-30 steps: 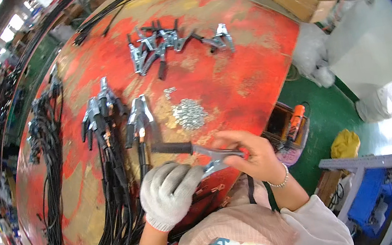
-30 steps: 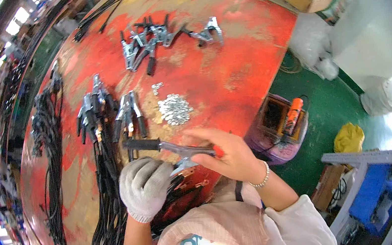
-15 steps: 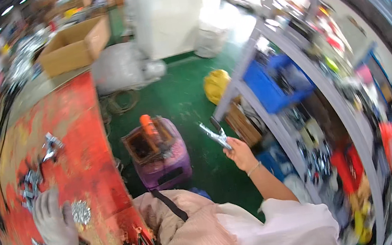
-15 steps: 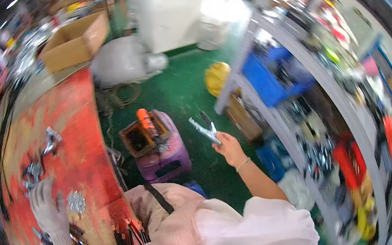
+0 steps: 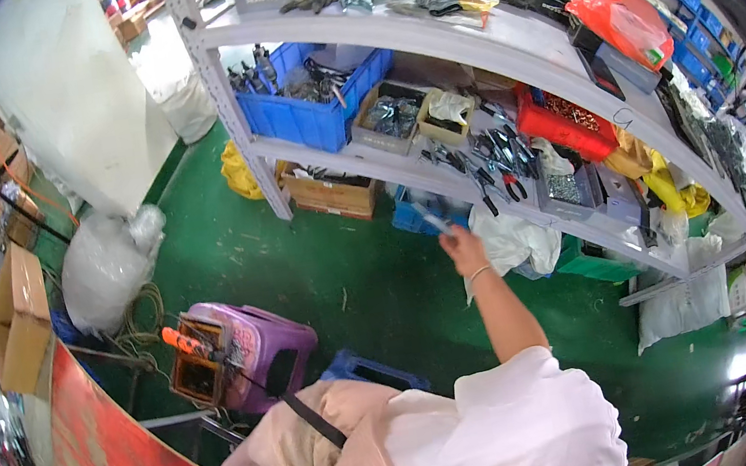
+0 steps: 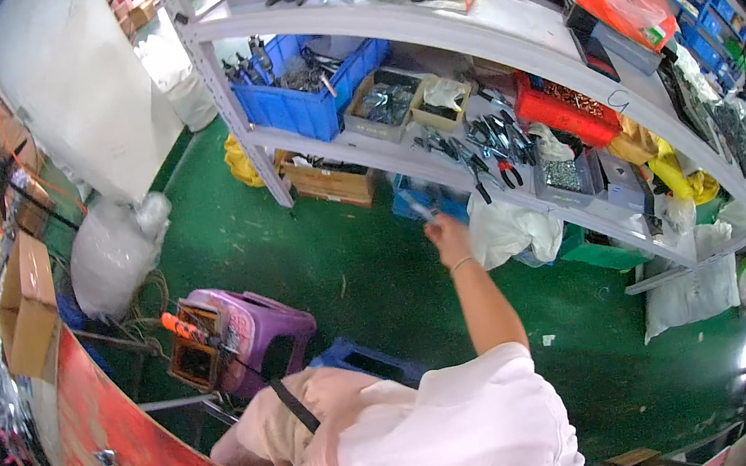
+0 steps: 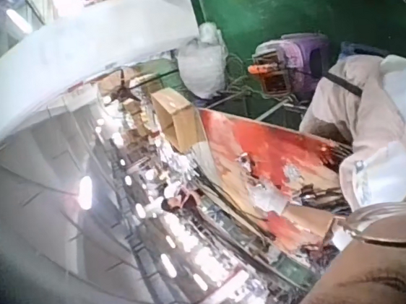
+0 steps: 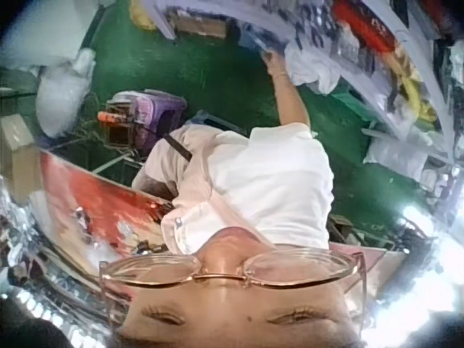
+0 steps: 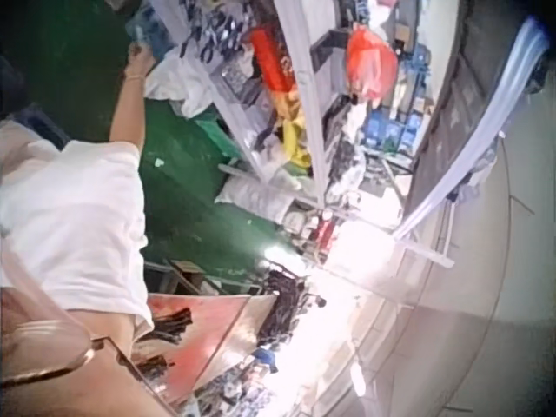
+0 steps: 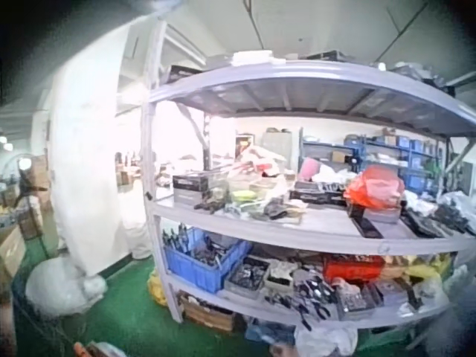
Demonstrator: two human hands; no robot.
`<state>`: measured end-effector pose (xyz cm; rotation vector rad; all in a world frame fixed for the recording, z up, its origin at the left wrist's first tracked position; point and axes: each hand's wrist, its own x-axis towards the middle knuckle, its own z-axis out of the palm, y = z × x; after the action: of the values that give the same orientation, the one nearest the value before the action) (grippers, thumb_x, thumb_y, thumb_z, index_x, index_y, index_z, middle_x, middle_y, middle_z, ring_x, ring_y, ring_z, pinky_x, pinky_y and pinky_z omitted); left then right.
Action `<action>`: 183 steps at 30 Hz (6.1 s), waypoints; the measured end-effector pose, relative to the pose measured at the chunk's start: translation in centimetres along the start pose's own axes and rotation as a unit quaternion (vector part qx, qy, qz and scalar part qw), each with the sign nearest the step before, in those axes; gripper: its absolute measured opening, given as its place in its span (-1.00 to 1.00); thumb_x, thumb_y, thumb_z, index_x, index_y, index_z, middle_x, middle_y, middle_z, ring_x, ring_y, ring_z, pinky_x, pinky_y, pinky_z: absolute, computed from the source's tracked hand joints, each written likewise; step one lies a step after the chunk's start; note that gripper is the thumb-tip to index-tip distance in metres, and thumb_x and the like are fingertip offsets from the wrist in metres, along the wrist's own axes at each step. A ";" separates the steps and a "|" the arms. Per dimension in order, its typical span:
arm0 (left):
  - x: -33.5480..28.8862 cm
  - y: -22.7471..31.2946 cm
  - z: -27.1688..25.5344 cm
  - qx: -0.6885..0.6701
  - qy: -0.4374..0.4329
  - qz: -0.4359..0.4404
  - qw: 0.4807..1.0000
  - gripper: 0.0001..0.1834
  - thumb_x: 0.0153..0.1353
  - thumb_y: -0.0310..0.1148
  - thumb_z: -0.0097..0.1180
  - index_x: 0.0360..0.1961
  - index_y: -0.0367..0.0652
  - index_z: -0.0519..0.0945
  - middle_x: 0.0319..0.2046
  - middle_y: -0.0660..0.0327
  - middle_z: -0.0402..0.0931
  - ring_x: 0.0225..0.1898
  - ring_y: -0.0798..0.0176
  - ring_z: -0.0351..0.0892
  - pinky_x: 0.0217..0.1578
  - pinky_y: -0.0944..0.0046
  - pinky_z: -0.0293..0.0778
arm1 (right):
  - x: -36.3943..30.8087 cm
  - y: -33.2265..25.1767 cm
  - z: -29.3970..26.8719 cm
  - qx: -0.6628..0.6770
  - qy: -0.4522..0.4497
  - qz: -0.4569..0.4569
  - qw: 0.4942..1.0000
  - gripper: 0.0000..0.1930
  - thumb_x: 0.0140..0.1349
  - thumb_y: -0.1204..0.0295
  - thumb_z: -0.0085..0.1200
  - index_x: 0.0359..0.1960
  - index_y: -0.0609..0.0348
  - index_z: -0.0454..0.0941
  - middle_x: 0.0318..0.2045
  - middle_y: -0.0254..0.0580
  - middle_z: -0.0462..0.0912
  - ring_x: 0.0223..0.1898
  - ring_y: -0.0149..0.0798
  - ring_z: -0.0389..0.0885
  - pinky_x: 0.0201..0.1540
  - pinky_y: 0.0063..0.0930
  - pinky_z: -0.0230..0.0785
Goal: Assemble jumper cable clamps by attaching cables and inserting small metal pins/components.
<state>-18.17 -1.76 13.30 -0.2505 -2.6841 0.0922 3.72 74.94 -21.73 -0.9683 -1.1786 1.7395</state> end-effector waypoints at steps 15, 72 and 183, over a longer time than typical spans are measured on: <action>-0.8 4.7 -1.3 -0.068 -0.042 -0.058 0.995 -0.42 0.01 -0.36 0.22 0.14 -0.19 0.48 -0.17 -0.05 0.59 -0.17 -0.09 0.57 -0.06 -0.01 0.45 | 2.6 9.6 18.7 -0.077 -0.050 0.123 0.988 -0.39 0.15 0.42 0.18 0.28 0.18 0.30 0.20 0.07 0.41 0.24 -0.07 0.36 0.21 -0.24 0.26; -25.3 -1.2 2.9 0.150 -0.232 -0.426 0.861 -0.52 -0.05 -0.34 0.19 0.01 0.15 0.59 0.06 0.17 0.45 0.14 0.07 0.39 -0.01 0.09 0.50 | -49.6 1.0 62.7 0.065 -0.706 0.503 0.495 -0.71 0.39 0.36 -0.08 -0.01 0.36 0.43 -0.19 -0.10 0.54 -0.22 -0.22 0.49 -0.22 -0.40 0.43; -21.0 5.8 0.9 -0.454 -0.034 -0.598 0.660 -0.57 0.24 0.02 0.08 -0.21 -0.14 0.66 -0.46 0.03 0.62 -0.38 0.04 0.66 -0.33 0.17 0.51 | -55.2 -2.3 49.6 -0.012 -0.936 0.082 0.342 -0.17 0.18 -0.05 0.18 0.27 0.23 0.07 -0.15 -0.04 0.58 -0.08 -0.22 0.60 -0.01 -0.34 0.44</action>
<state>0.98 -0.08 3.02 1.2530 -2.1311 -1.6275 -19.47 8.68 2.33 1.9532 -2.1334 2.5836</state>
